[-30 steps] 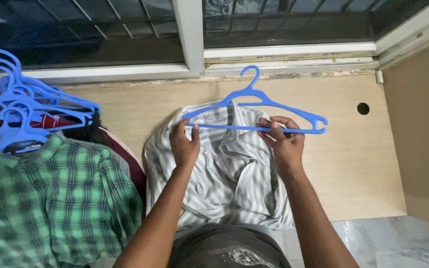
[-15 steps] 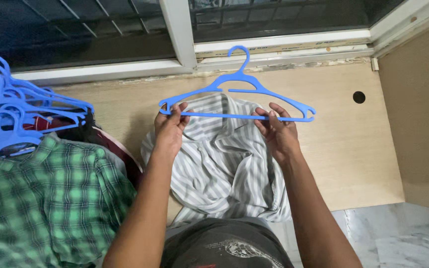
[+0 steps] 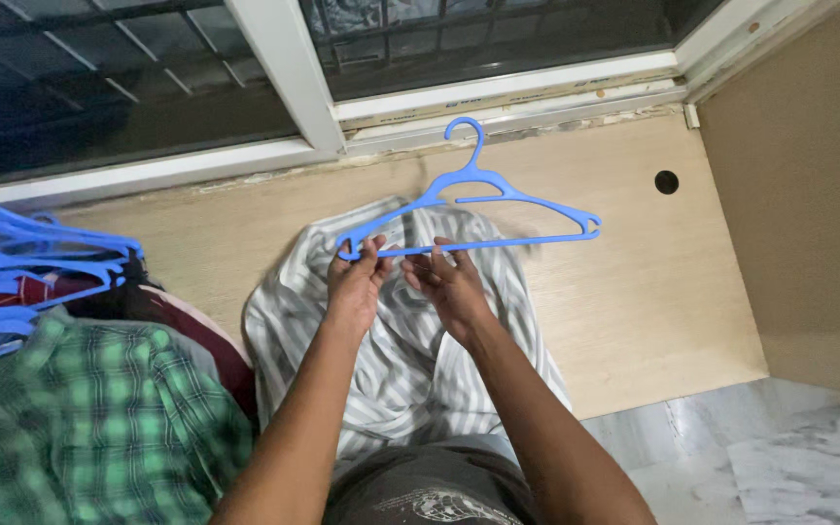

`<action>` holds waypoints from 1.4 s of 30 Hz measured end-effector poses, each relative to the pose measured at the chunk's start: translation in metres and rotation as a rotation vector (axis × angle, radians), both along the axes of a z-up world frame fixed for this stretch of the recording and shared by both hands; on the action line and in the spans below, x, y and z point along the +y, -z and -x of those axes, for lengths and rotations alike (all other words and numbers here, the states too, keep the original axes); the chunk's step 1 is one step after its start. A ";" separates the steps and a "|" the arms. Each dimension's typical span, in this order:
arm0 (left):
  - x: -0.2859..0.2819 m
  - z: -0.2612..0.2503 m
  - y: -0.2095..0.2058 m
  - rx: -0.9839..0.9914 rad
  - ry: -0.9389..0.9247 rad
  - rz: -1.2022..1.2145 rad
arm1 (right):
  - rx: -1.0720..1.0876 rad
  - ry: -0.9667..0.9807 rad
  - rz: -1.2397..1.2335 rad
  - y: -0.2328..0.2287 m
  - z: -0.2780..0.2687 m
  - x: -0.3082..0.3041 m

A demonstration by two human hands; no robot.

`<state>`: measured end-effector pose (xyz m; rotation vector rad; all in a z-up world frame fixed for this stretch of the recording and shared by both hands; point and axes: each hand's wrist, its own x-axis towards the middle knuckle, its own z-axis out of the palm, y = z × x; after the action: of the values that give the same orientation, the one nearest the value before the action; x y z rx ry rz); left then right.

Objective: The person buttons a striped shirt on a hanger, then places it in a wardrobe alongside other garments. The person also briefly adjusts a blue hoodie already hanging in the wardrobe.

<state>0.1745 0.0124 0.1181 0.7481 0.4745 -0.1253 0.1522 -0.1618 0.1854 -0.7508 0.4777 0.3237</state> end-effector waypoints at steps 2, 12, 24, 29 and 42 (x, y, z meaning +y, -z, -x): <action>-0.014 0.004 0.004 0.008 0.080 -0.045 | 0.050 0.080 0.025 0.012 -0.003 -0.004; -0.003 0.030 0.000 0.061 0.208 -0.535 | 0.080 0.404 0.039 0.114 -0.025 -0.110; 0.028 0.117 0.059 0.284 0.436 -0.713 | 0.131 0.344 0.682 0.090 -0.005 -0.117; 0.017 0.128 0.060 0.203 0.453 -0.838 | -0.228 0.134 1.292 0.062 0.054 -0.047; -0.010 0.142 0.016 0.109 0.468 -1.615 | 0.039 -0.123 1.416 0.070 0.112 -0.010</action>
<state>0.0326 0.0024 0.1022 2.4479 0.4331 -0.2118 0.0401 -0.1722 0.1150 -2.1553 0.6770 0.0638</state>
